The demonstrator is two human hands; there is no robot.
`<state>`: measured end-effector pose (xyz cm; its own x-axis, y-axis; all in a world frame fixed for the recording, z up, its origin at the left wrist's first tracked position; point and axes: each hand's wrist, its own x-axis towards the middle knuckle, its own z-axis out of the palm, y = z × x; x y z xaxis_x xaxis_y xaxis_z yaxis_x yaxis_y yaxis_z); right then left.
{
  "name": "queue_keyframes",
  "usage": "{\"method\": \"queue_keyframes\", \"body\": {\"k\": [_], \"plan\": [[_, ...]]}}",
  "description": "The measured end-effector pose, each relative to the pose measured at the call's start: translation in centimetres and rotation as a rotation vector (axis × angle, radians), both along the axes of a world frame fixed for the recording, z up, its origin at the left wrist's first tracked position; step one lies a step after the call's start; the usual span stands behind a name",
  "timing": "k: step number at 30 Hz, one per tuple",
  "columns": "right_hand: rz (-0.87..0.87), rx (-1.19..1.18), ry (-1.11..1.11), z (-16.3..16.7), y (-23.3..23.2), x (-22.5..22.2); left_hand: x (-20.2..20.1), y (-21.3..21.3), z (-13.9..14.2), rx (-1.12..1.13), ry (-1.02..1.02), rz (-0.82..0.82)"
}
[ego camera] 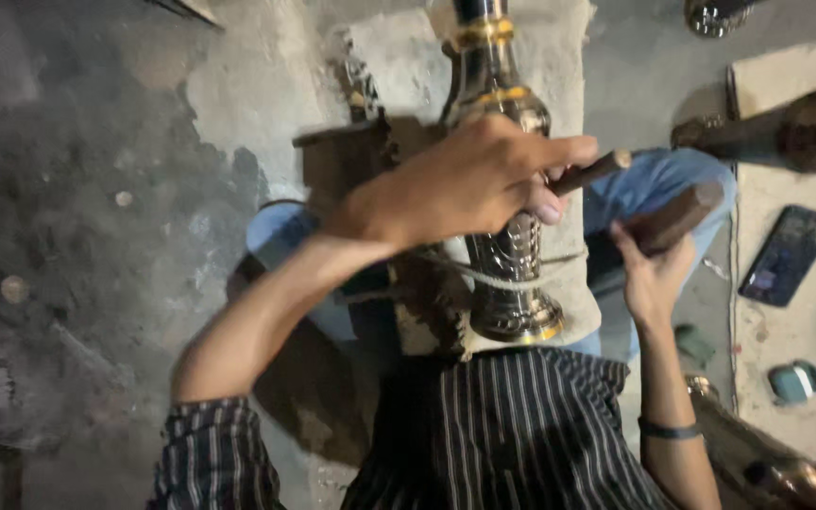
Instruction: The person sits on the floor holding a small punch against an engraved brass vase and repeatedly strikes the punch with a wooden mallet, repositioning the punch around the vase's surface to chase the decorative pattern.
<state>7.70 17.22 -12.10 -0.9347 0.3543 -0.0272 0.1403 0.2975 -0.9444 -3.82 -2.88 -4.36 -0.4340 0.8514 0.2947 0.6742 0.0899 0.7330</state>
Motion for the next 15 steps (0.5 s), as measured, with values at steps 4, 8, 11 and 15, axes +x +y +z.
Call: {"method": "queue_keyframes", "body": {"k": [4, 8, 11, 15], "plan": [[-0.061, -0.131, 0.060, 1.0, 1.5, -0.1, -0.6, 1.2, -0.7, -0.296, -0.051, -0.057], [0.041, 0.218, 0.248, 2.3, 3.3, 0.7, -1.3, 1.6, -0.6, -0.152, 0.085, -0.137], [0.091, 0.403, 0.328, 2.8, 4.0, 1.3, -1.3, 1.8, -0.3, -0.243, 0.173, -0.131], [0.144, 0.520, 0.412, 3.8, 3.5, 1.5, -1.1, 2.0, -0.2, -0.248, 0.211, -0.112]]}}
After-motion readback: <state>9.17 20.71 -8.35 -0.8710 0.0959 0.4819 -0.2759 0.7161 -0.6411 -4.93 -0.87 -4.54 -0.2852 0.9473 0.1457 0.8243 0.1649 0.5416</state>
